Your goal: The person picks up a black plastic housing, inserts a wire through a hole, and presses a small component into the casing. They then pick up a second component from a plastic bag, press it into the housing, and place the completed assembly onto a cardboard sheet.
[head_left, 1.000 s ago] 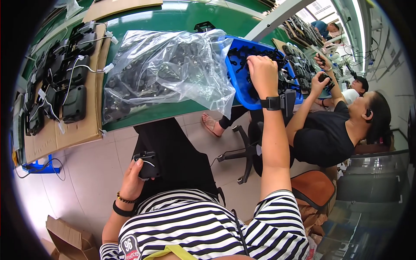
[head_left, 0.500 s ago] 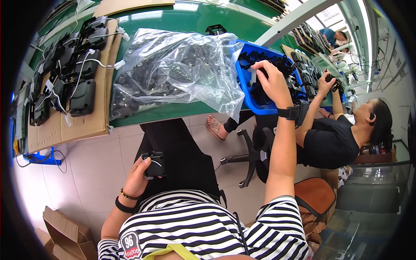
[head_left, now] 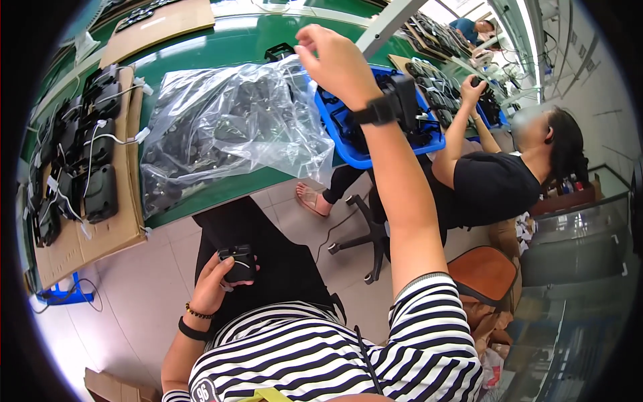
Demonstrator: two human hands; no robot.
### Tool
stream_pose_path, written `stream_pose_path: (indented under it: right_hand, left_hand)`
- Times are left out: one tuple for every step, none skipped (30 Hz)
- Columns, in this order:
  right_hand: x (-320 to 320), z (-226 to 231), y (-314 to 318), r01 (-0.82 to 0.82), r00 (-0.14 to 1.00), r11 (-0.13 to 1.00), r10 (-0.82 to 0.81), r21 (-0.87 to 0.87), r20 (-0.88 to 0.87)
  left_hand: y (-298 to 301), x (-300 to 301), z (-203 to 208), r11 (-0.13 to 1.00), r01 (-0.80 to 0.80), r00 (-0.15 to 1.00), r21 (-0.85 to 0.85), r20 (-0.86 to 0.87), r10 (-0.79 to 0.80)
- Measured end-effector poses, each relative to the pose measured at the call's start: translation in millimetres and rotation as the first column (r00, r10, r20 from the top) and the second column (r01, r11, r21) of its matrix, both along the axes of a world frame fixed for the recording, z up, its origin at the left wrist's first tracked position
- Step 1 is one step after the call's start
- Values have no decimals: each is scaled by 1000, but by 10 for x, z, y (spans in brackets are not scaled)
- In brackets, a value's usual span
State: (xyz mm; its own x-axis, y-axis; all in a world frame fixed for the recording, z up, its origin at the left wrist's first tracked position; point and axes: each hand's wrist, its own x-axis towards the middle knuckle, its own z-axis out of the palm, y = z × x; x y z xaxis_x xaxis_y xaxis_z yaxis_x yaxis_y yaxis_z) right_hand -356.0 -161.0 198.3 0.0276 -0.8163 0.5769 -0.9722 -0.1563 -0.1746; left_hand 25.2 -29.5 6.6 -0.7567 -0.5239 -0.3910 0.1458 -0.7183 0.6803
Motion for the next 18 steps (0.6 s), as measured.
stream_pose_path:
  right_hand:
    - [-51, -13, -152, 15, 1000, 1000, -14, 27, -19]
    - [-100, -33, -271, 78, 996, 994, -74, 77, -50]
    - [-110, -74, -443, 127, 990, 984, -118, 128, -77]
    - [-185, -134, -606, 140, 988, 982, -129, 125, -87]
    - [-291, -213, -770, 232, 971, 948, -213, 217, -104]
    - [-354, -234, -887, 317, 948, 898, -291, 304, -128]
    - [-433, -246, -985, 327, 944, 896, -299, 299, -138]
    - [-479, -285, -1089, 333, 943, 870, -298, 363, -148]
    - [-433, -295, -1158, 330, 944, 841, -291, 429, -155]
    - [-404, -310, -1203, 326, 945, 807, -284, 492, -162]
    - [-386, -331, -1232, 324, 946, 805, -280, 496, -163]
    - [-371, -358, -1256, 324, 946, 758, -262, 566, -191]
    - [-359, -387, -1278, 325, 946, 705, -242, 631, -218]
    - [-373, -422, -1295, 329, 944, 644, -221, 690, -244]
    - [-392, -449, -1318, 328, 945, 640, -219, 695, -244]
    - [-415, -468, -1347, 342, 940, 627, -222, 701, -260]
    - [-437, -487, -1373, 355, 935, 613, -224, 706, -275]
    - [-457, -513, -1388, 368, 930, 599, -226, 711, -290]
  left_hand:
    - [-42, -62, -11, 1000, 20, 1000, -3, -9, -20]
    - [-103, -149, -41, 997, 73, 997, -24, -19, -74]
    - [-170, -229, -88, 993, 112, 993, -43, -23, -113]
    - [-214, -320, -130, 985, 159, 986, -64, -31, -161]
    - [-252, -393, -179, 983, 170, 984, -67, -41, -173]
    - [-305, -453, -250, 978, 204, 977, -49, -56, -207]
    - [-356, -506, -313, 971, 238, 968, -31, -71, -240]
    - [-397, -541, -357, 963, 268, 960, -9, -80, -268]
    - [-401, -534, -375, 964, 265, 961, -5, -82, -265]
    - [-391, -524, -388, 966, 257, 963, -29, -77, -259]
    - [-376, -515, -400, 967, 250, 965, -52, -71, -253]
    - [-370, -508, -414, 967, 243, 967, -74, -65, -248]
    - [-372, -499, -422, 968, 241, 967, -68, -65, -245]
    - [-369, -488, -405, 967, 243, 967, -80, -58, -248]
    - [-369, -475, -388, 965, 247, 966, -91, -51, -252]
    - [-371, -463, -380, 963, 250, 966, -102, -43, -256]
    - [-380, -457, -383, 963, 251, 966, -96, -43, -256]
    - [-396, -457, -386, 962, 262, 962, -84, -55, -267]
